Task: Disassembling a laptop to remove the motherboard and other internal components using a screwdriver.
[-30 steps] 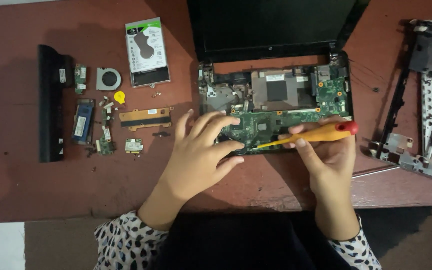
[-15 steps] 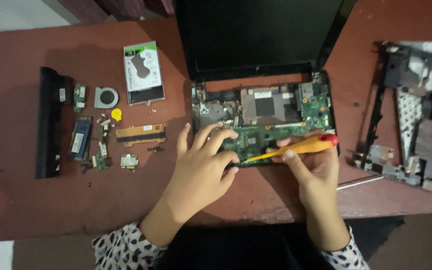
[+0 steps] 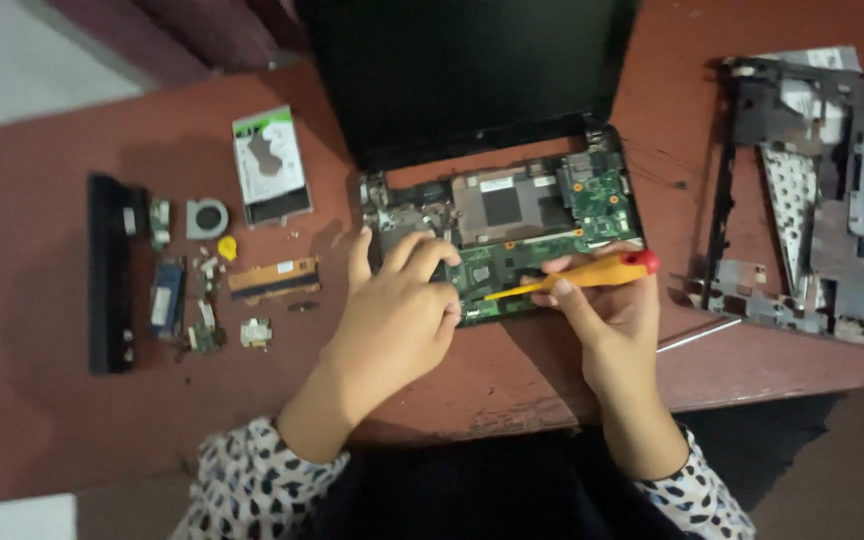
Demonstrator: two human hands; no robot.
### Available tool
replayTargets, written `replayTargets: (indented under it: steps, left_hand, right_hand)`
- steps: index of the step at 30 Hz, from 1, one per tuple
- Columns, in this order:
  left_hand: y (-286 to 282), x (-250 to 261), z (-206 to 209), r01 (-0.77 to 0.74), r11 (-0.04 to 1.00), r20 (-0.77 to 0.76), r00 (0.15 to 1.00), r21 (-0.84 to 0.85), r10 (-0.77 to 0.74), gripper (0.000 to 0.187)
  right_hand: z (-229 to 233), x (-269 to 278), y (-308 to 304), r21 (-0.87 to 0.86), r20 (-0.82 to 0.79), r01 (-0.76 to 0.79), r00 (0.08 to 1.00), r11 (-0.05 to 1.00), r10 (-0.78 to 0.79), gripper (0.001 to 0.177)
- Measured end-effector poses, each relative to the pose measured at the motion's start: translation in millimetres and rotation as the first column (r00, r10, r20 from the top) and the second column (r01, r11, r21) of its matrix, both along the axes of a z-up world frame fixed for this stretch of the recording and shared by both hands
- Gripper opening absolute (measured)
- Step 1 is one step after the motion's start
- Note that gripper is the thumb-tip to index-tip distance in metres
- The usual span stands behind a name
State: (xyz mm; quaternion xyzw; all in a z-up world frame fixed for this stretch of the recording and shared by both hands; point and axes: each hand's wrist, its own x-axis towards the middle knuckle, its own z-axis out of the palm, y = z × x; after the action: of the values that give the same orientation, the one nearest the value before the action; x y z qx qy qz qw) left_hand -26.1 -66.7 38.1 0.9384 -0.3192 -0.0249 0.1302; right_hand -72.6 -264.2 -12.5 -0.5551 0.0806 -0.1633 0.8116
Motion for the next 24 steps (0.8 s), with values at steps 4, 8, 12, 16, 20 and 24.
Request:
replayTargets:
  steps: [4, 8, 12, 16, 20, 24]
  left_hand:
    - [-2, -4, -1, -0.018, 0.999, -0.002, 1.0, 0.045, 0.018, 0.009]
    - [0, -10, -10, -0.023, 0.997, 0.052, 0.998, 0.072, 0.019, 0.008]
    - [2, -10, -12, -0.079, 0.994, -0.015, 0.997, 0.069, 0.08, 0.006]
    - [6, -7, 1, -0.07, 0.991, -0.119, 0.989, 0.117, 0.084, 0.005]
    - [14, -4, 7, -0.025, 0.988, -0.191, 0.98, 0.154, 0.055, 0.013]
    - [18, -1, 6, 0.013, 0.988, -0.247, 0.969, 0.155, 0.026, 0.018]
  right_hand:
    - [-3, 0, 0, 0.025, -0.025, -0.02, 0.999, 0.999, 0.021, 0.042]
    - [-4, 0, -3, 0.03, -0.037, -0.029, 0.999, 0.999, 0.03, 0.042]
    - [-5, 0, -5, 0.028, -0.024, -0.037, 0.999, 0.999, 0.038, 0.042]
    - [-7, -1, -7, 0.011, -0.024, -0.058, 0.998, 0.998, 0.058, 0.042]
    - [-4, 0, -7, 0.015, -0.015, -0.067, 0.998, 0.998, 0.067, 0.043]
    - [-3, -2, -6, -0.044, -0.028, -0.11, 0.994, 0.993, 0.109, 0.043]
